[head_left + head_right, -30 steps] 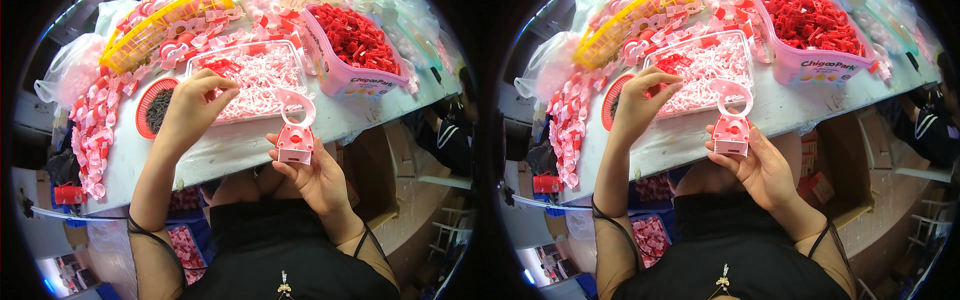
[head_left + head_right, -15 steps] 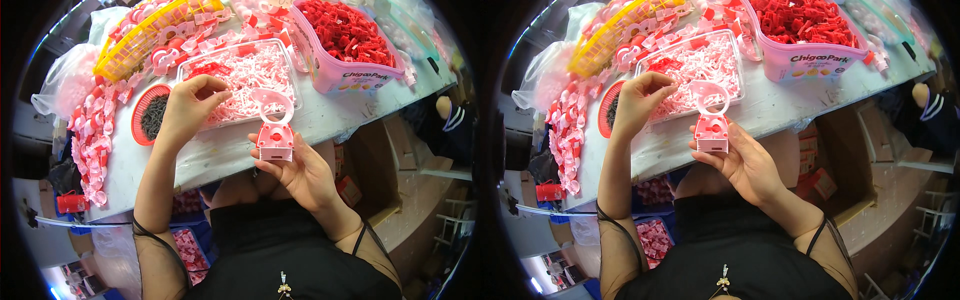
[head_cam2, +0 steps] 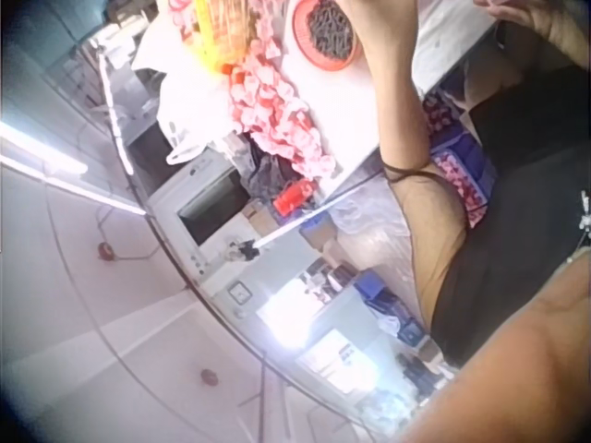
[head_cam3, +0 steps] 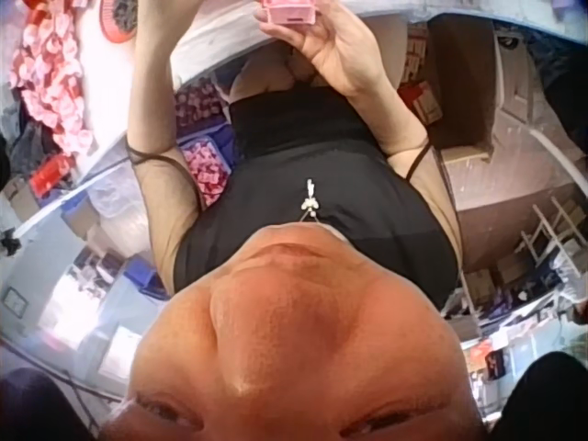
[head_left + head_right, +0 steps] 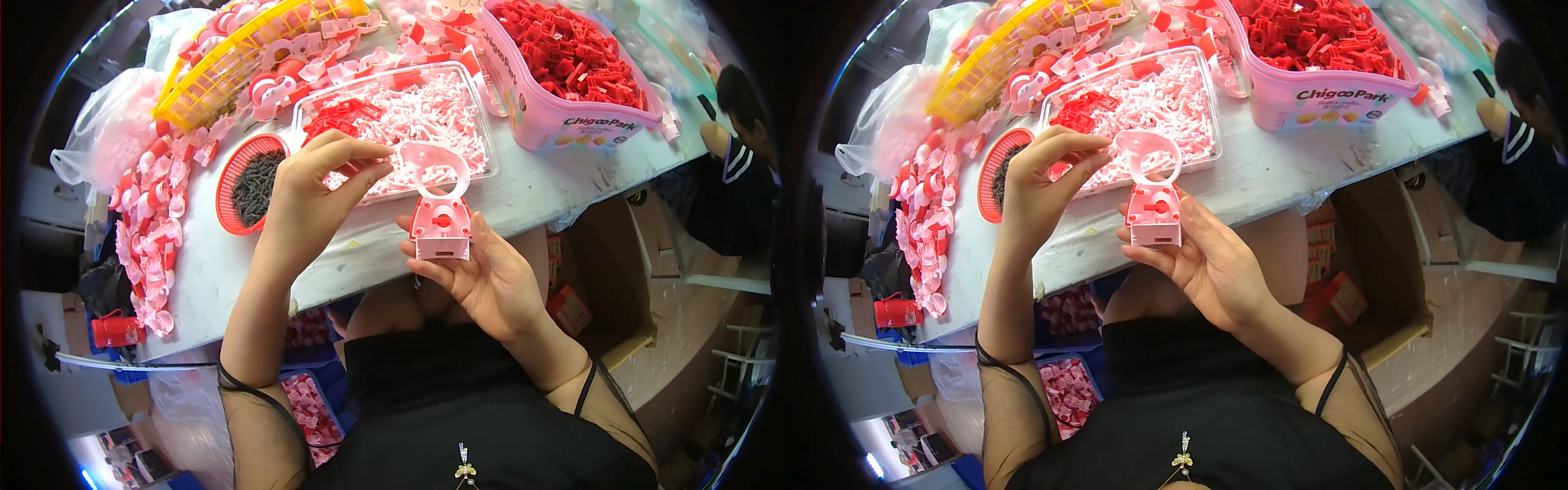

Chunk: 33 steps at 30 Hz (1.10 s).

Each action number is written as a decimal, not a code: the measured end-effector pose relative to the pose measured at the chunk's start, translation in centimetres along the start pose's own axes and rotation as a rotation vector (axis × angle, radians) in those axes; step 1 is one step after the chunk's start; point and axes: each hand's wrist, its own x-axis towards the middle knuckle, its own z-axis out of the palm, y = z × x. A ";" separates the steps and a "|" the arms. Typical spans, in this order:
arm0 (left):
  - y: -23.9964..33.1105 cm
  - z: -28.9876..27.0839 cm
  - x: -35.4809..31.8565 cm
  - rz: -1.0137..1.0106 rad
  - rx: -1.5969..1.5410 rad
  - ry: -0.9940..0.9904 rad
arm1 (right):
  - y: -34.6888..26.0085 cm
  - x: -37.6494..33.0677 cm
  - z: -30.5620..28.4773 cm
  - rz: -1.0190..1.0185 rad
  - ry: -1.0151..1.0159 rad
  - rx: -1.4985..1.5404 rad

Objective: Assemble pig-themed plastic toys using glue and manual snapping of components.

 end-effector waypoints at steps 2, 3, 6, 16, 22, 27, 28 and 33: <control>-0.1 -0.1 0.4 -0.002 0.112 0.002 | -0.2 -0.1 -0.1 -0.004 -0.001 -0.002; -0.3 -0.4 0.6 -0.003 0.115 0.006 | -0.2 -0.1 -0.1 -0.003 0.001 0.000; -2.1 -1.3 1.8 -0.039 0.150 0.092 | -0.1 -0.1 -0.4 -0.008 0.002 0.001; -5.5 -3.7 5.0 -0.063 0.400 0.226 | -0.6 -0.4 -0.7 -0.025 -0.012 -0.022; -7.0 -6.8 8.0 -0.181 0.327 0.245 | -0.9 -0.5 -1.1 -0.015 -0.007 -0.013; -9.5 -9.6 11.6 -0.266 0.277 0.191 | -0.8 -0.3 -1.2 0.001 -0.017 -0.010; -9.7 -9.2 12.2 -0.254 0.278 0.193 | -0.9 -0.3 -1.3 0.007 -0.013 -0.006; -6.6 -5.2 15.5 -0.152 0.291 0.128 | -0.7 -0.9 -1.0 0.067 -0.018 -0.080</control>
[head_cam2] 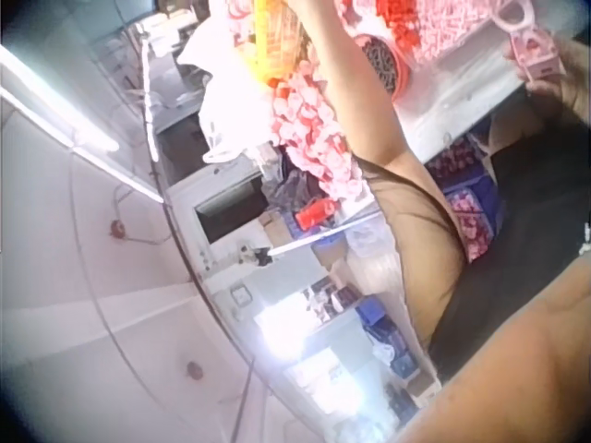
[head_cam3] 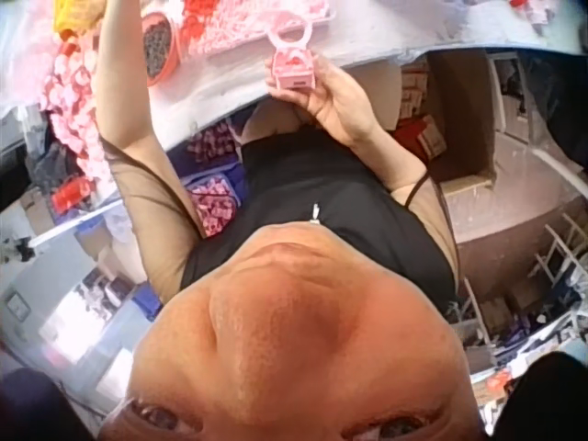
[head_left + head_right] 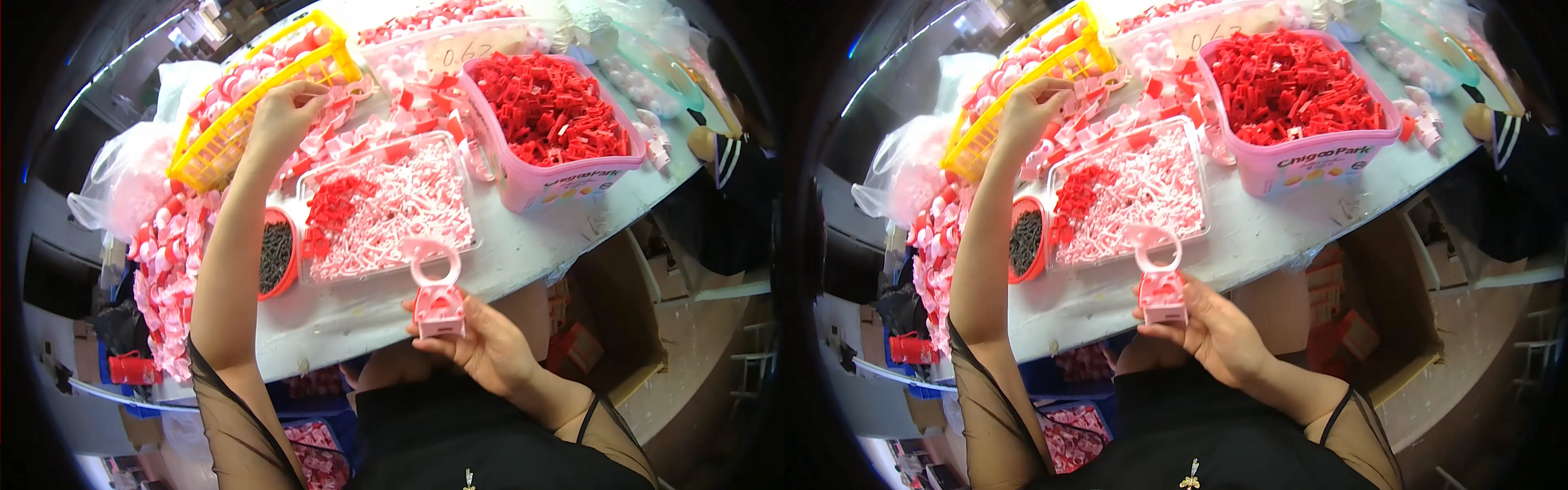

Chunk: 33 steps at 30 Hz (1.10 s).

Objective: Assemble pig-themed plastic toys using glue and manual snapping of components.

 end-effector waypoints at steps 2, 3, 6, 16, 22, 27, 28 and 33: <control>0.3 1.4 1.9 0.113 -0.083 -0.005 | 0.2 -0.4 -0.1 0.034 -0.035 0.035; 1.5 1.7 2.6 0.132 -0.086 0.001 | 0.1 -0.6 -0.2 0.048 -0.048 0.056; 4.9 2.9 4.3 0.160 -0.020 0.001 | -0.7 -1.2 -0.3 0.039 -0.060 0.059; 3.5 6.4 15.7 0.046 0.116 -0.171 | -4.6 -3.1 -2.8 -0.016 -0.133 -0.003; 5.6 13.1 22.8 0.144 -0.025 -0.564 | -5.5 -4.2 -5.2 0.152 -0.166 0.042; 4.5 17.0 26.0 0.180 0.364 -0.817 | -6.0 -4.3 -6.6 0.201 -0.204 0.095; 3.9 17.0 26.3 0.143 0.440 -0.834 | -6.1 -4.3 -7.0 0.194 -0.207 0.098; 3.4 17.1 26.2 0.068 0.602 -0.846 | -6.7 -3.9 -6.9 0.233 -0.184 0.111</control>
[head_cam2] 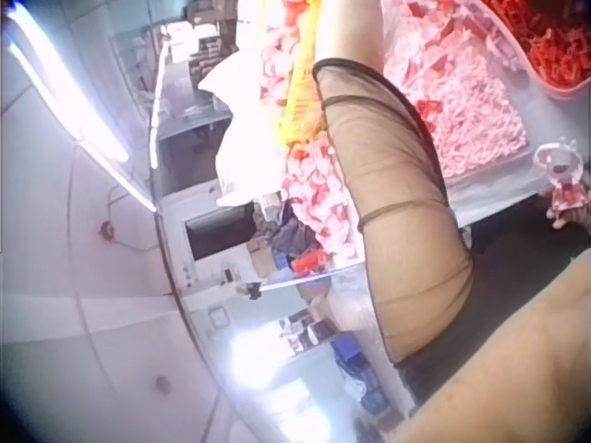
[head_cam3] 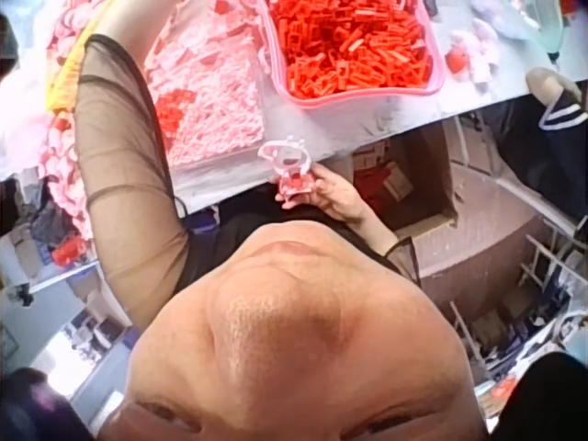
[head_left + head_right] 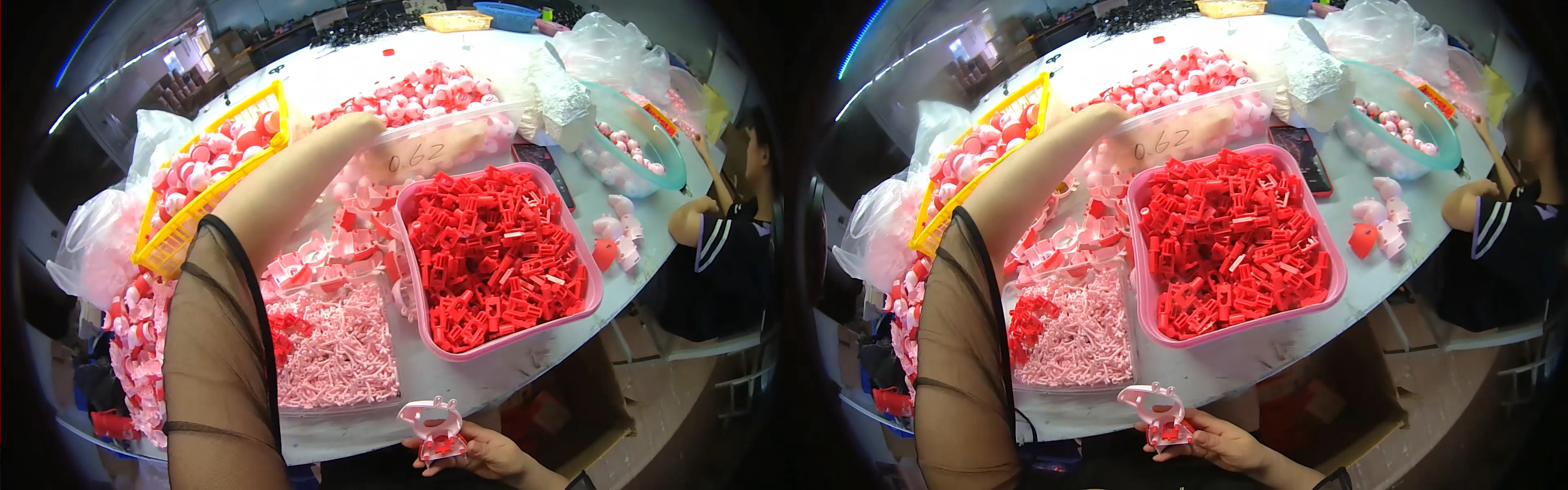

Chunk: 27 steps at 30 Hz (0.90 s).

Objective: Assemble pig-themed plastic toys using glue and manual snapping of components.

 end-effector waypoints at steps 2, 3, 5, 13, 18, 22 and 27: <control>-0.1 -0.2 -0.2 -0.027 0.016 -0.004 | 0.1 0.3 0.1 0.015 -0.010 0.008; -0.2 -0.1 -0.3 -0.039 0.014 -0.004 | 0.1 0.3 0.1 0.022 -0.035 -0.006; -0.4 0.1 -0.5 -0.057 0.014 -0.007 | 0.3 0.2 0.1 0.036 -0.056 -0.018; 0.0 -0.1 -0.5 -0.095 0.031 -0.012 | 0.6 -1.0 0.5 0.051 -0.017 -0.082; 0.1 -0.3 -0.6 -0.118 0.048 -0.017 | 1.1 -0.9 0.5 0.032 -0.007 -0.077; 0.0 -0.5 -0.7 -0.124 0.051 -0.021 | 1.1 -0.9 0.6 0.038 0.009 -0.081; -0.1 -0.6 -0.8 -0.122 0.045 -0.025 | 1.2 -1.0 0.4 0.027 0.007 -0.072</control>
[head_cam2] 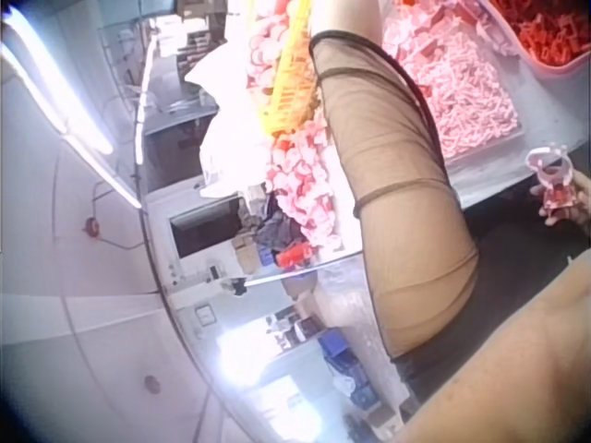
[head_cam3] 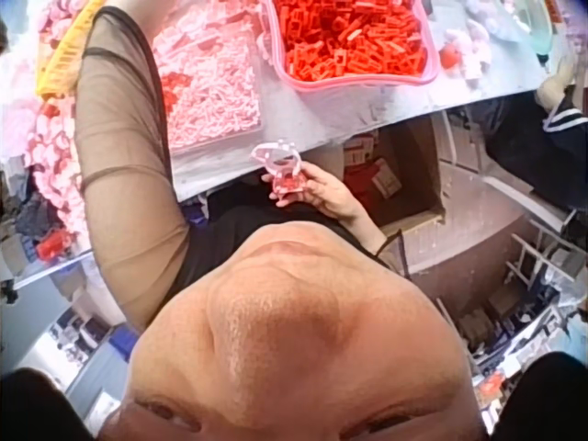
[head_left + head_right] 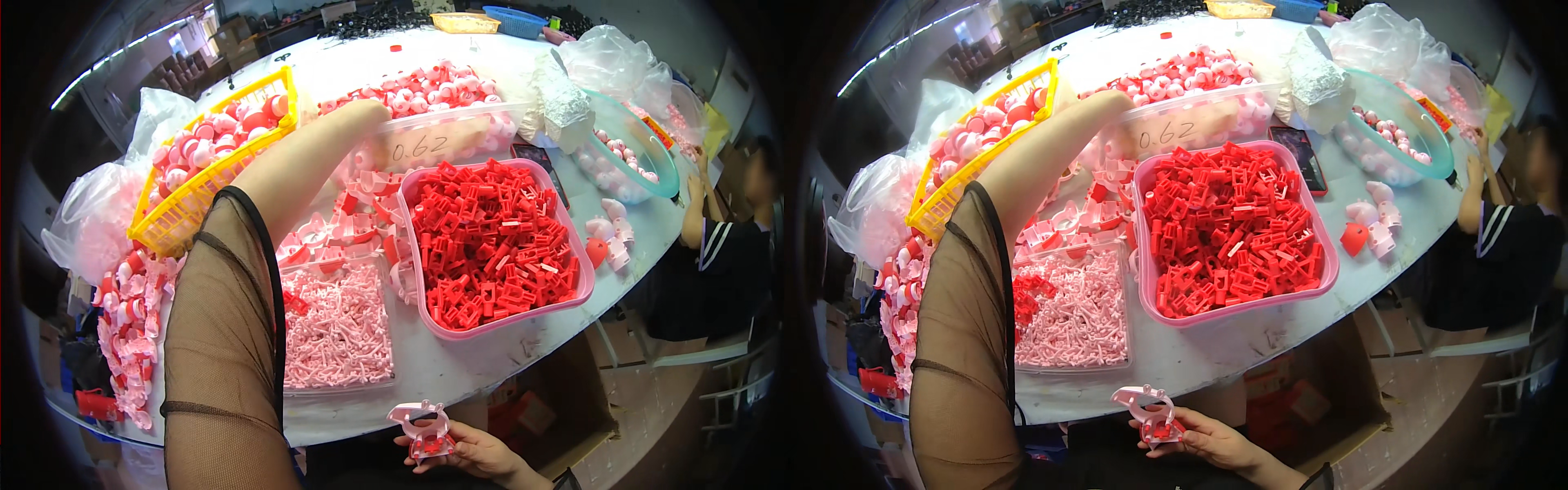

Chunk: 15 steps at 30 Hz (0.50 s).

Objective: Assemble pig-themed plastic toys using glue and manual snapping of components.

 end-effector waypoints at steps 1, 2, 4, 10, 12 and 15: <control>0.0 0.0 0.0 0.001 0.002 -0.003 | 0.0 0.0 0.0 -0.003 0.000 0.005; -0.1 0.1 -0.1 0.001 0.000 -0.004 | 0.0 0.0 0.0 -0.002 0.001 0.006; 0.0 0.0 -0.2 0.000 0.002 -0.009 | 0.1 0.0 0.0 0.001 -0.011 0.002; 0.1 0.0 -0.6 -0.004 0.011 -0.024 | 0.3 -0.1 -0.1 -0.008 -0.007 0.025; 0.1 0.1 -0.6 0.004 0.008 -0.029 | 0.2 -0.2 0.0 -0.005 -0.006 0.011; -0.2 0.2 -0.7 0.038 -0.017 -0.038 | 0.3 -0.5 0.2 -0.004 -0.006 -0.012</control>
